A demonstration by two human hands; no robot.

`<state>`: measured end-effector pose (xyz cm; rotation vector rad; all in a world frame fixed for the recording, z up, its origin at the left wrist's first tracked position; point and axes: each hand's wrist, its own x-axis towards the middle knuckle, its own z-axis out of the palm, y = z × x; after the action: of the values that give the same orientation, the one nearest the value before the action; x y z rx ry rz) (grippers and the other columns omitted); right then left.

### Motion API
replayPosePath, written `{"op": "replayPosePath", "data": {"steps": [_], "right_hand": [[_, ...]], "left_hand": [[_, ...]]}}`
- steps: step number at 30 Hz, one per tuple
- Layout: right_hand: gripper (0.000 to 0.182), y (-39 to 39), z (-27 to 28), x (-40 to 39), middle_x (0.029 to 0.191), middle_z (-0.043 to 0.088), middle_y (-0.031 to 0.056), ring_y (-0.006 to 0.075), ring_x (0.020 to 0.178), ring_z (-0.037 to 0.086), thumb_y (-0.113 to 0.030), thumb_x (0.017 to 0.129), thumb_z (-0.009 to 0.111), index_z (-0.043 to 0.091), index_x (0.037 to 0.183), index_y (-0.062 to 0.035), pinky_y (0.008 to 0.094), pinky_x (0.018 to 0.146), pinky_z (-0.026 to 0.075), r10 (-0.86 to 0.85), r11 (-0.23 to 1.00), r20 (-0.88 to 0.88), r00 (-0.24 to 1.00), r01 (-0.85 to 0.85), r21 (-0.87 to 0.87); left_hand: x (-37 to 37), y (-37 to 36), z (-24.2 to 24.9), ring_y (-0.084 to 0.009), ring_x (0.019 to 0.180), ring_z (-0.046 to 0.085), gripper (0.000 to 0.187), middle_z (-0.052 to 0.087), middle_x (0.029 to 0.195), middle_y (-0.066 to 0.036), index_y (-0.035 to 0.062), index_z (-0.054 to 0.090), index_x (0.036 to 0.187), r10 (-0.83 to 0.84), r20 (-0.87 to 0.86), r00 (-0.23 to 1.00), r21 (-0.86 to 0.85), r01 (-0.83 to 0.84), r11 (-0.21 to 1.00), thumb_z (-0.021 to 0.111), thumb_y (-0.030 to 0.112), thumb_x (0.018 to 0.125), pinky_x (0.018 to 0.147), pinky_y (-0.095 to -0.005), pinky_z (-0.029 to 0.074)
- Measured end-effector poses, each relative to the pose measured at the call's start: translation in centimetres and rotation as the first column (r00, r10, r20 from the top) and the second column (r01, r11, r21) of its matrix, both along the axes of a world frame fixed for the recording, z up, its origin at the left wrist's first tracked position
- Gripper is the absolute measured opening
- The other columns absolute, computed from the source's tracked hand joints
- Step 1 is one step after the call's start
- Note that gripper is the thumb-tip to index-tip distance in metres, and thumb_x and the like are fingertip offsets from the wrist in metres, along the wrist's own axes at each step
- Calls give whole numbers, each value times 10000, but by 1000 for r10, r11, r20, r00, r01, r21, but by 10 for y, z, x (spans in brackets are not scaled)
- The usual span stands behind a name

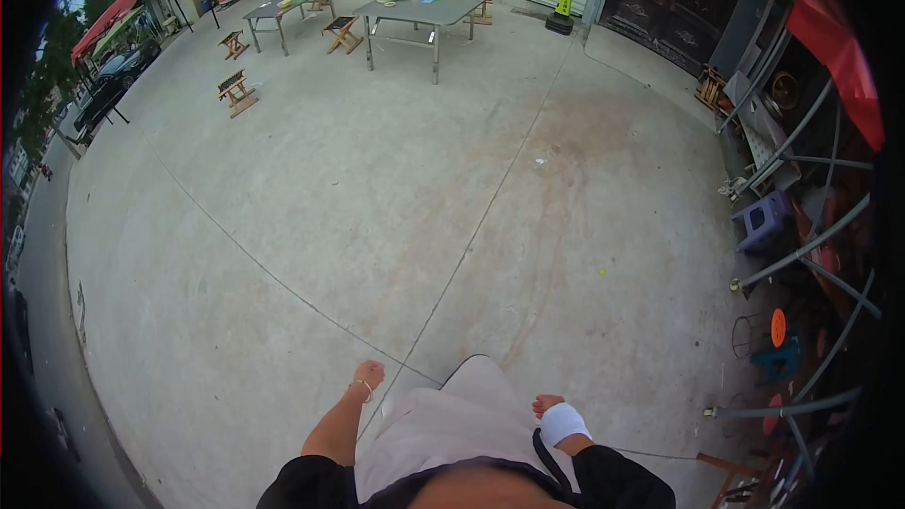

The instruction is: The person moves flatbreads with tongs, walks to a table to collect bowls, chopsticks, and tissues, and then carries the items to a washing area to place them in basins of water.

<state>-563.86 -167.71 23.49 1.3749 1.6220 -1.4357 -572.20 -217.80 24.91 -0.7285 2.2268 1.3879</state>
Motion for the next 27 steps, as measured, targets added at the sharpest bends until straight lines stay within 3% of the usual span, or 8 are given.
{"op": "replayPosePath", "data": {"steps": [7,11,12,16,18,20,23,27], "right_hand": [[124,95,-69,-126,716,617,128,243,558,575,-112,859,487,565,890,-21,389,493,467,-632,751,206,747,656,-74],[139,103,-142,-309,700,604,147,241,484,529,-98,877,443,554,891,-16,382,437,423,-416,901,190,889,432,-45],[136,82,-31,-407,700,612,140,234,489,530,-107,872,466,561,912,-18,373,438,426,-414,903,154,897,426,-54],[180,52,34,-692,827,652,83,185,685,619,-197,826,598,620,965,-84,339,579,508,-54,999,-202,978,51,-19],[178,46,27,-825,843,651,50,156,702,616,-198,861,561,621,1001,-107,316,591,506,61,994,-388,920,-91,-60],[167,38,38,-941,856,651,44,143,707,611,-191,878,540,622,1002,-114,309,589,503,158,977,-498,853,-208,-46],[162,29,54,-1067,861,650,42,138,714,608,-186,885,530,622,999,-116,302,593,502,234,960,-573,786,-278,10],[171,46,54,-1157,862,648,55,153,719,610,-192,857,567,617,1000,-112,321,603,506,173,980,-347,922,-196,-34]], "left_hand": [[-430,135,100,-193,776,629,239,656,827,-112,67,614,1005,-415,-444,794,-61,435,898,551,215,828,700,-292,492],[-552,124,54,-225,790,636,237,666,842,-120,70,623,984,-334,-295,895,108,379,919,555,232,825,724,-315,499],[-557,112,45,-242,798,640,237,670,853,-120,74,632,971,-358,-181,916,106,380,919,555,240,820,737,-326,502],[-558,46,40,-286,834,641,191,672,870,-117,103,684,821,-342,178,923,-225,376,899,555,233,768,760,-357,509],[-563,-9,-12,-224,788,641,91,663,794,-44,144,650,749,-845,507,171,-329,944,-7,602,217,772,707,-362,524],[-588,-17,42,-188,877,610,162,638,907,-3,154,617,938,-768,637,-67,-101,980,-169,604,233,796,689,-342,528],[-634,-74,-37,-191,871,610,127,636,867,4,161,620,899,-734,638,232,-27,959,280,596,237,801,697,-338,520],[-808,-76,-44,-196,805,624,127,654,820,-18,134,634,870,-772,522,363,-106,925,364,594,229,794,667,-340,516]]}}
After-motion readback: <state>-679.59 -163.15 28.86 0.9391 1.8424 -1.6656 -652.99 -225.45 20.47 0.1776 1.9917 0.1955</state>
